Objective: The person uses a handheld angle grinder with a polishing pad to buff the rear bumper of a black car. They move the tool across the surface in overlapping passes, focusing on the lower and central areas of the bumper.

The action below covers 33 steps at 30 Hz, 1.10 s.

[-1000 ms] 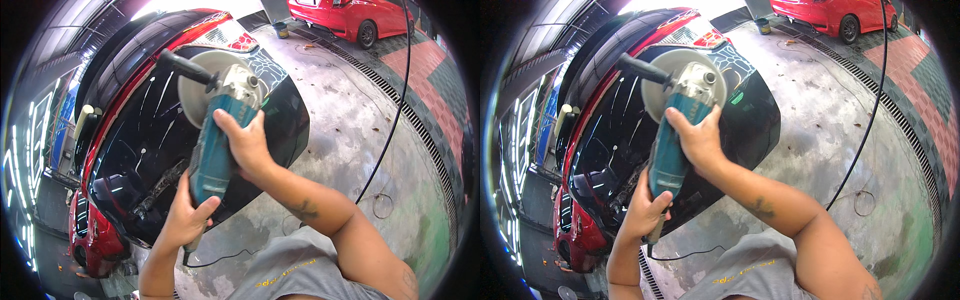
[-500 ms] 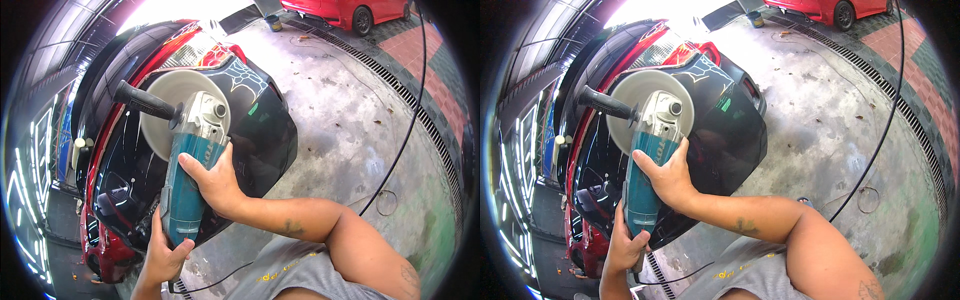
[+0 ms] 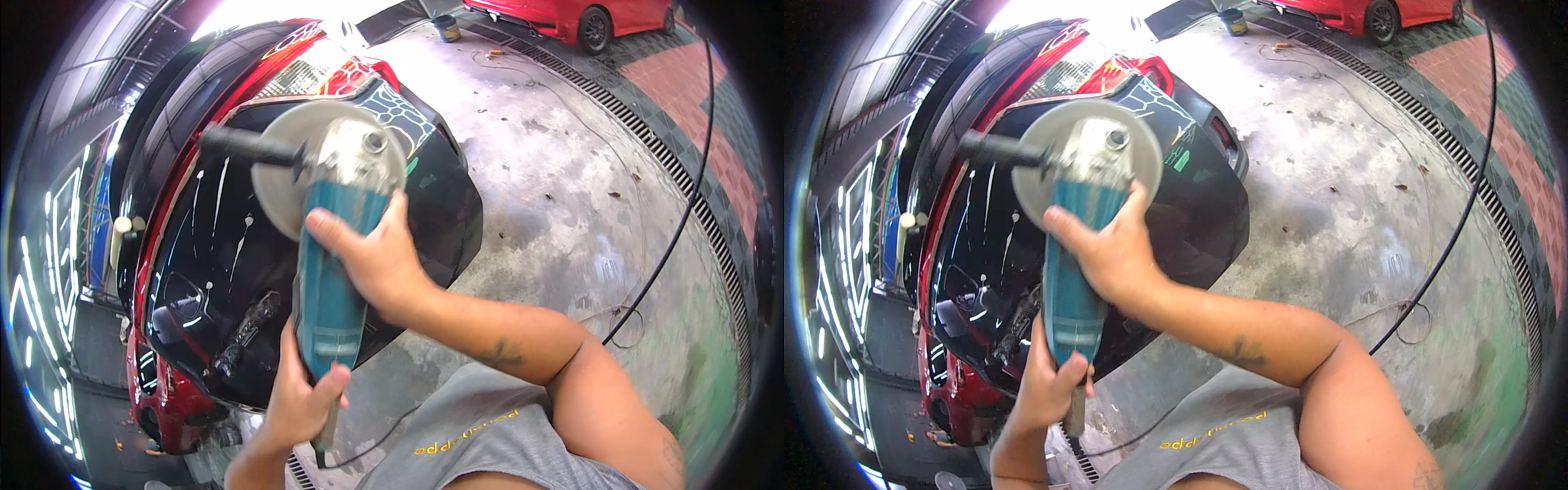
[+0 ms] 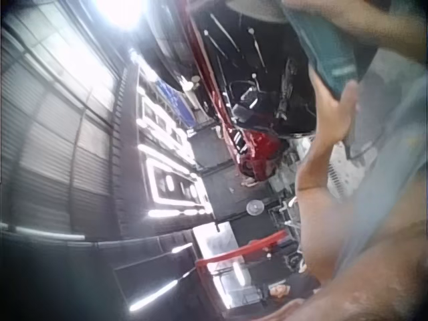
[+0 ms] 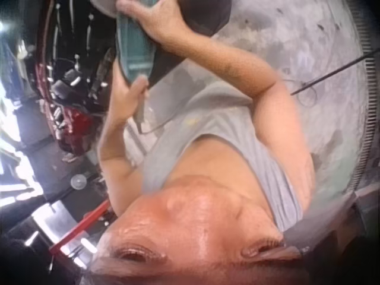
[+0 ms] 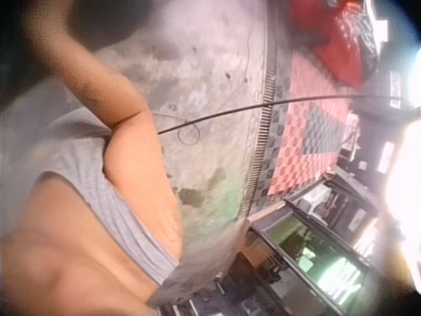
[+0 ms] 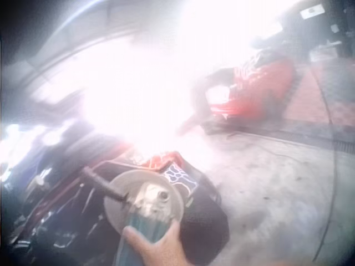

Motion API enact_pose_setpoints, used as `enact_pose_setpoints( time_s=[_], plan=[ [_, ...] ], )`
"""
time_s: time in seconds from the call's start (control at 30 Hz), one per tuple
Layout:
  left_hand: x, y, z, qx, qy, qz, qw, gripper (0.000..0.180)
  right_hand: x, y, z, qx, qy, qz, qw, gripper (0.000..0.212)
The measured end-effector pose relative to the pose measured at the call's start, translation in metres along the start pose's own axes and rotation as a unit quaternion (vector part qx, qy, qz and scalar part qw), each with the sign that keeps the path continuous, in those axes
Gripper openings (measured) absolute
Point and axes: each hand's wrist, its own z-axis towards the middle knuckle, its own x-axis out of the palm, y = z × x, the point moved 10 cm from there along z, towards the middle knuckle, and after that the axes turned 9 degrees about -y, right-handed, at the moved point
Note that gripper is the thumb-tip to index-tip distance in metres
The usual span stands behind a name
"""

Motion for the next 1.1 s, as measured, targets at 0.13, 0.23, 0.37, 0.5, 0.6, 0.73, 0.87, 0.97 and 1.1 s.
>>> enact_pose_setpoints(
  time_s=[0.13, 0.23, 0.37, 0.5, 0.6, 0.73, 0.87, 0.97, 1.1],
  plan=[
    [0.008, 0.014, -0.021, -0.022, -0.003, -0.04, 0.999, 0.102, -0.005, -0.002, -0.022, 0.039, 0.001, 0.014, 0.999, 0.085],
    [0.031, 0.011, 0.006, -0.037, 0.04, -0.057, 0.997, 0.095, -0.026, 0.008, -0.003, 0.032, -0.03, -0.047, 0.998, 0.085],
    [0.058, -0.016, 0.032, 0.013, 0.06, -0.114, 0.992, 0.092, -0.03, 0.029, 0.036, 0.042, 0.032, -0.009, 0.999, 0.073],
    [0.029, 0.006, 0.012, 0.006, 0.027, -0.103, 0.994, 0.097, -0.011, 0.008, 0.01, 0.032, 0.027, -0.022, 0.999, 0.075],
    [-0.024, 0.053, -0.016, 0.079, -0.074, -0.004, 0.994, 0.099, 0.022, -0.031, -0.037, 0.003, 0.03, -0.021, 0.999, 0.089],
    [-0.1, 0.13, -0.035, 0.096, -0.167, 0.103, 0.976, 0.102, 0.077, -0.079, -0.087, -0.022, 0.091, -0.074, 0.993, 0.117],
    [-0.143, 0.173, -0.05, 0.059, -0.199, 0.074, 0.975, 0.109, 0.12, -0.106, -0.126, -0.029, 0.173, 0.002, 0.985, 0.118],
    [-0.142, 0.161, -0.052, 0.123, -0.204, 0.108, 0.965, 0.11, 0.109, -0.112, -0.123, -0.029, 0.146, -0.01, 0.989, 0.117],
    [-0.102, 0.124, -0.025, 0.191, -0.155, 0.088, 0.965, 0.111, 0.078, -0.085, -0.092, -0.034, 0.067, 0.013, 0.997, 0.091]
  ],
)
